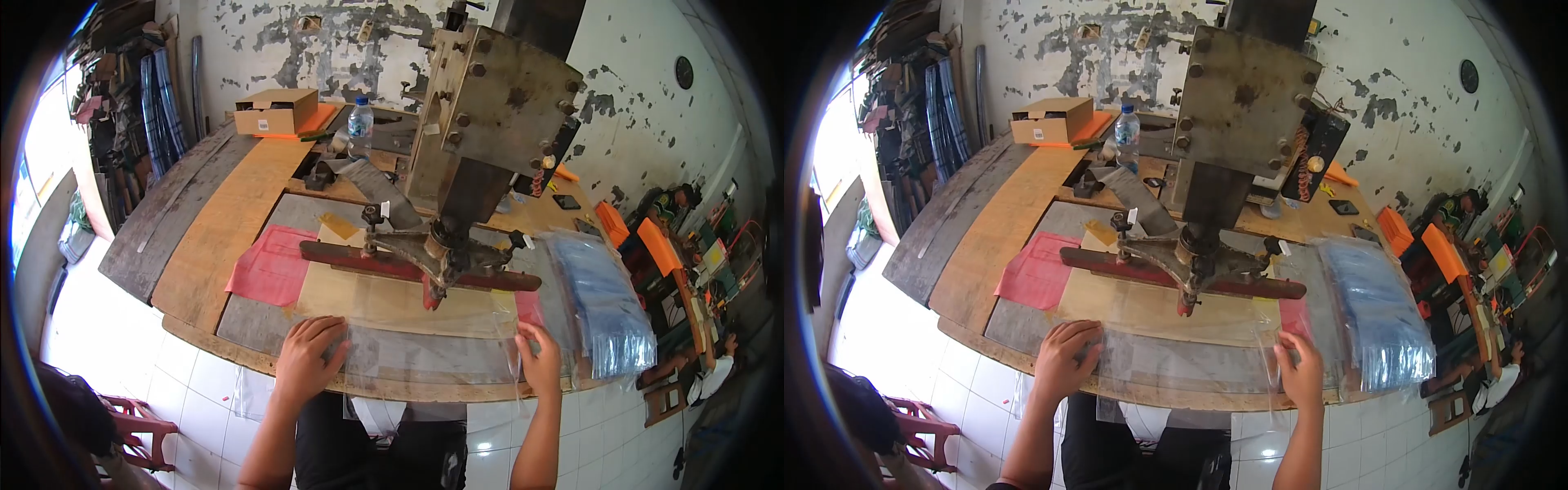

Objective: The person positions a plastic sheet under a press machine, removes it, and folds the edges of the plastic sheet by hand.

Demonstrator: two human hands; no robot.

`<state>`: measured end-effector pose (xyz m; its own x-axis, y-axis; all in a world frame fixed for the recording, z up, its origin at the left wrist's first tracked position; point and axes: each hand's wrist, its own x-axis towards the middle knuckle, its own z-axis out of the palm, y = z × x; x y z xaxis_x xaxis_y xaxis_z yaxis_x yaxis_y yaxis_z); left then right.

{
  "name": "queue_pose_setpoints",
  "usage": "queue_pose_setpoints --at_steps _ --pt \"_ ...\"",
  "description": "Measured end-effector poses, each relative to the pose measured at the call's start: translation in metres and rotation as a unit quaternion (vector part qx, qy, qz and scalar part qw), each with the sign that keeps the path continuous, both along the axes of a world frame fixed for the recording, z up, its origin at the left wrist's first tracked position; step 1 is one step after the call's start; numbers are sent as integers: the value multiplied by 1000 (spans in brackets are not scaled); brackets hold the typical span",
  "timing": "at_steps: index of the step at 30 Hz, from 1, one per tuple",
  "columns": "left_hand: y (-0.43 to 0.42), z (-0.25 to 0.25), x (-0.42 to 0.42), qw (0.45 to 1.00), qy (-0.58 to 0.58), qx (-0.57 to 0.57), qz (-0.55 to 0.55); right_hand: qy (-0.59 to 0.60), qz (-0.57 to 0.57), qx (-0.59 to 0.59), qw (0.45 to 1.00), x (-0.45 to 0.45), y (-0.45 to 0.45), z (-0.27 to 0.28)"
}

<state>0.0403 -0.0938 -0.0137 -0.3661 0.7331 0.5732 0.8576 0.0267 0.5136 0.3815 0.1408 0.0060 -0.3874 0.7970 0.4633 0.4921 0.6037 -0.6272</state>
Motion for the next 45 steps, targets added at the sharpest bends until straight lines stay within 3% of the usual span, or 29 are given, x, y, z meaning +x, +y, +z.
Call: queue_pose_setpoints --at_steps 8,12,20,22,30,33,39,45 --pt "6 6 -6 1000 -4 -23 -20 -135 59 -59 987 -29 58 5" --pt "23 22 -21 995 -26 -99 -20 -190 71 -64 977 -39 73 7" --pt "72 3 -45 985 -5 -171 15 -81 85 -49 992 -39 72 -11" --pt "70 1 -44 991 -17 -128 20 -61 83 -58 993 -38 76 -17" --pt "68 9 -41 991 -43 -128 26 -14 89 -50 995 -41 73 -14" --pt "68 11 -38 988 -63 -136 34 30 67 -118 990 -39 72 -14" --pt "71 10 -38 986 -80 -139 41 84 115 -87 986 -36 69 -8" --pt "70 9 -36 987 -103 -121 33 119 122 -130 977 -26 70 -3"
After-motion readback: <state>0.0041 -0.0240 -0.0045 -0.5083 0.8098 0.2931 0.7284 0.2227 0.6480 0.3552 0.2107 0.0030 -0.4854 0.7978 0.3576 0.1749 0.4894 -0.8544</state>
